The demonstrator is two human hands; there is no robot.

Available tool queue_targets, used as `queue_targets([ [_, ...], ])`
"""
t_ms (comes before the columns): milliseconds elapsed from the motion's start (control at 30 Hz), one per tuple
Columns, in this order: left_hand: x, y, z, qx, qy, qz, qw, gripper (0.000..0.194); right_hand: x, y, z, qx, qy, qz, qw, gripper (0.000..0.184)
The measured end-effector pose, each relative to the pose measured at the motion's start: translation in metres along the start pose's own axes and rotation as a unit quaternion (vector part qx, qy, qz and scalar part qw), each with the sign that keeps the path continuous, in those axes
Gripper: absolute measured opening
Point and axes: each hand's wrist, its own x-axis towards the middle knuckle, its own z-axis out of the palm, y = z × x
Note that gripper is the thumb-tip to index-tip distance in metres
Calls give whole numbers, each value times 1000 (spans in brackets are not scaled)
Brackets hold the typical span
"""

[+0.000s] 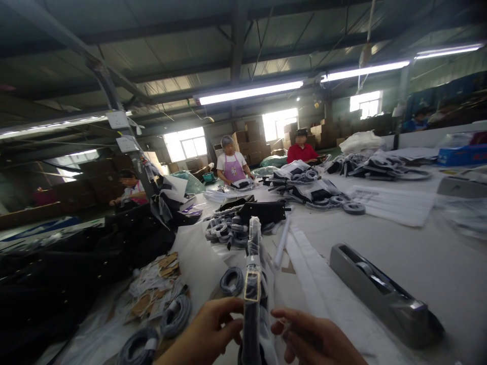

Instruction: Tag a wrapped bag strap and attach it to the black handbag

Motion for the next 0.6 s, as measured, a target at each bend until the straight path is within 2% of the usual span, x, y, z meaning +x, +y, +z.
queue_targets([
  [100, 11, -1, 10, -135, -46, 57, 988, 30, 14, -10, 9, -26, -27, 8, 999, 57],
  [200, 17, 4, 13, -252, -122, 81, 957, 39, 24, -20, 15, -15, -46, 21, 999, 62],
  [267, 20, 6, 13, -277, -165, 94, 942, 40, 27, -22, 18, 7, -56, 21, 998, 65],
  [333, 21, 6, 13, -266, -185, 95, 941, 37, 29, -22, 17, 24, -63, 24, 997, 68],
  [467, 18, -5, 7, -209, -111, 70, 969, 36, 25, -18, 10, -12, -41, 17, 999, 70],
  [533, 11, -14, 0, -202, -47, 50, 977, 39, 20, -15, 6, -58, -25, 1, 998, 67],
  [600, -1, -23, -7, -228, 38, 32, 972, 39, 14, -12, 4, -101, -10, -9, 995, 60],
])
